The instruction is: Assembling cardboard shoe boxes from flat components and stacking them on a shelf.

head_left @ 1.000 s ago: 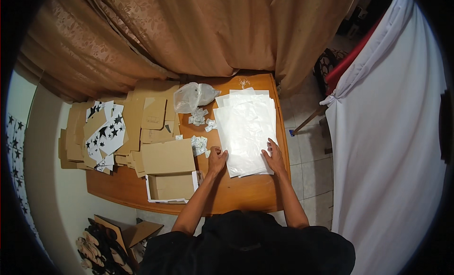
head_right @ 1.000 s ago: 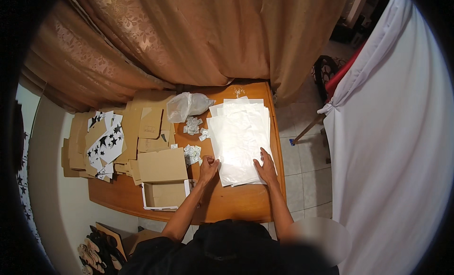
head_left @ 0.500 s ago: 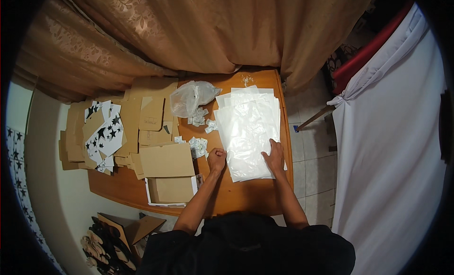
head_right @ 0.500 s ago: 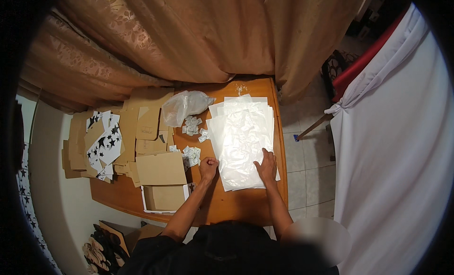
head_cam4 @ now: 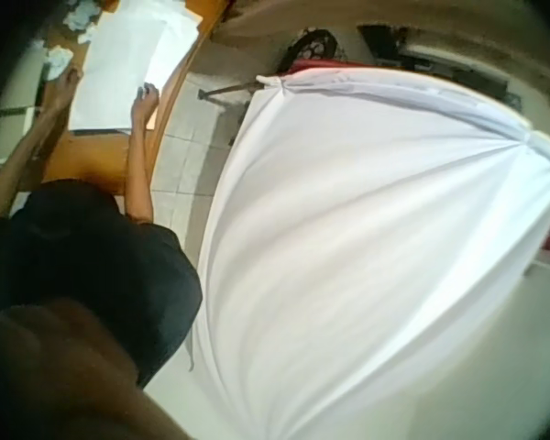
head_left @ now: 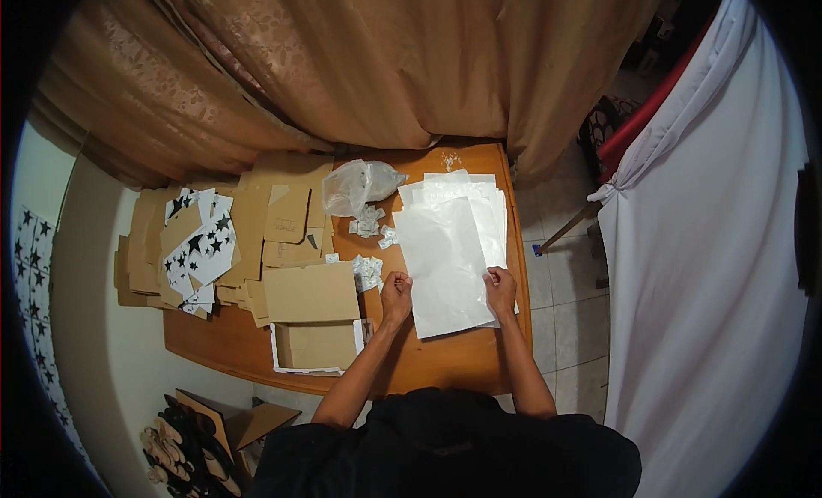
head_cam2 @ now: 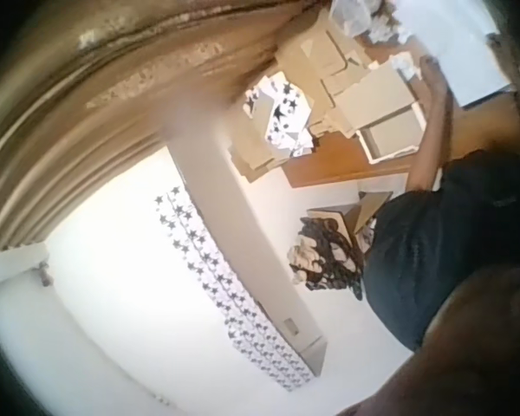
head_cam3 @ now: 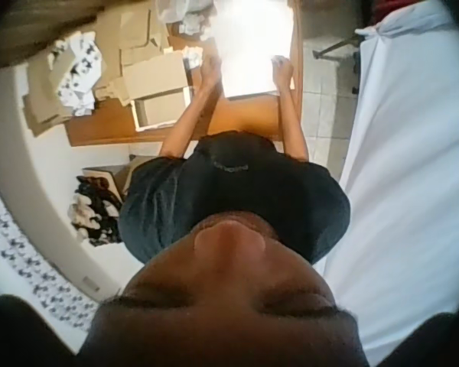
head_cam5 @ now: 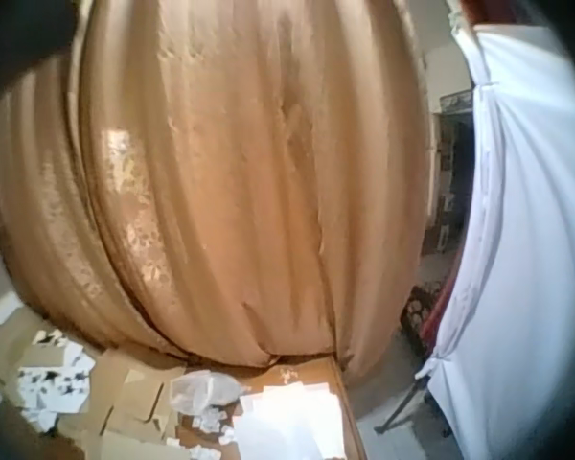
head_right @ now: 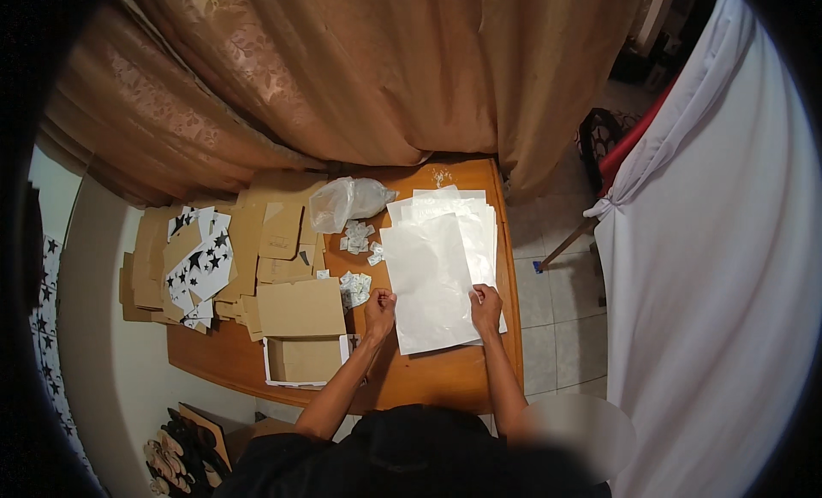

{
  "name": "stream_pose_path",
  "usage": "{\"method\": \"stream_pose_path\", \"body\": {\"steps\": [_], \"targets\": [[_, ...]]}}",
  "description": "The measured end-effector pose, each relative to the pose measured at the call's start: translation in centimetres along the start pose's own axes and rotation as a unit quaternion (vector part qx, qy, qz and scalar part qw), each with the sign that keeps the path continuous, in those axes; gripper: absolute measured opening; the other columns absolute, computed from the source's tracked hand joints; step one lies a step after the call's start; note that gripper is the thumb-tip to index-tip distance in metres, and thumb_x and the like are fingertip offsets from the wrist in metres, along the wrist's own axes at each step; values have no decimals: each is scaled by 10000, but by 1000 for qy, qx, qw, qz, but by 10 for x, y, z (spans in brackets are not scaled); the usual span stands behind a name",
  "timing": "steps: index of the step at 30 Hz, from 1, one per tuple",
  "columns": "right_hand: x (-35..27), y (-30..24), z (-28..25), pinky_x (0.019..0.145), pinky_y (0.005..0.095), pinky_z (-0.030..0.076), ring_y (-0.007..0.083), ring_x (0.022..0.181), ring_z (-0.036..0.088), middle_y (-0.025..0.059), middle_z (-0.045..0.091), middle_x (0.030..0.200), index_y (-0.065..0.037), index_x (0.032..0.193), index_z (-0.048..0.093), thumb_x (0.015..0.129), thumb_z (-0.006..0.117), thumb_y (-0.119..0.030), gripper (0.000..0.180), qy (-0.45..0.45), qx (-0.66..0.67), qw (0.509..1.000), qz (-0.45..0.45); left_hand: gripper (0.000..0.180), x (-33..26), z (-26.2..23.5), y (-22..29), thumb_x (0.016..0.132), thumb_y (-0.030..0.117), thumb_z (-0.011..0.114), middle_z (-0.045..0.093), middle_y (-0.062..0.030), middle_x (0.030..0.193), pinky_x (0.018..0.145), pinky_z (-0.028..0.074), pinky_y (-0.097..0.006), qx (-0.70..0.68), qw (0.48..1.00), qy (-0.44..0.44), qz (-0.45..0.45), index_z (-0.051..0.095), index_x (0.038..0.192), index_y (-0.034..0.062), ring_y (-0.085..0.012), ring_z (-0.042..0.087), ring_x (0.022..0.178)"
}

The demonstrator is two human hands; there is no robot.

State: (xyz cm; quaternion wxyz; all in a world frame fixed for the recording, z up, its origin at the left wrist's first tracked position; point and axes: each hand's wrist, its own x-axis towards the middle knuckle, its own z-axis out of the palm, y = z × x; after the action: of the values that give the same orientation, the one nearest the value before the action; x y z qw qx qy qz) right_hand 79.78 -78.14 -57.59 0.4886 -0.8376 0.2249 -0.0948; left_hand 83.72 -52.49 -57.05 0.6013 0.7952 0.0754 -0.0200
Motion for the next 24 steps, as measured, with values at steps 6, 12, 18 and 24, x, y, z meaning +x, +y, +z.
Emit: {"method": "stream_pose_path", "body": {"steps": [6, 12, 18, 24], "targets": [[-27, -75, -32, 779, 305, 508, 180, 843, 650, 127, 706, 927, 47, 1082, 666, 952, 639, -97, 196, -25, 98, 995, -21, 130, -36, -41, 48, 975, 139, 650, 529, 28, 823, 705, 434, -217, -56, 997, -6, 56, 573, 990, 34, -65, 482, 765], [-49, -139, -59, 774, 301, 523, 192, 854, 678, 138, 719, 952, 47, 1073, 671, 955, 624, -87, 184, -86, 114, 981, -132, 123, -71, -92, 57, 969, 116, 650, 578, 4, 831, 681, 468, -224, -78, 997, -5, 10, 577, 1012, 27, -70, 535, 731], [-81, -195, -56, 797, 338, 558, 270, 890, 713, 166, 725, 995, 35, 1069, 689, 908, 613, 32, 179, -166, 73, 949, -259, 237, -77, -180, 70, 912, 102, 721, 538, 8, 919, 782, 462, -257, -101, 980, 137, 106, 566, 1086, 58, -91, 499, 843], [-109, -228, -23, 787, 330, 553, 237, 869, 708, 158, 721, 977, 29, 1046, 691, 912, 623, 35, 150, -260, 50, 922, -282, 761, -55, -283, 119, 770, 263, 870, 565, -148, 1325, 1018, 457, -394, 141, 967, 132, 165, 483, 1394, 61, -267, 520, 1252]]}}
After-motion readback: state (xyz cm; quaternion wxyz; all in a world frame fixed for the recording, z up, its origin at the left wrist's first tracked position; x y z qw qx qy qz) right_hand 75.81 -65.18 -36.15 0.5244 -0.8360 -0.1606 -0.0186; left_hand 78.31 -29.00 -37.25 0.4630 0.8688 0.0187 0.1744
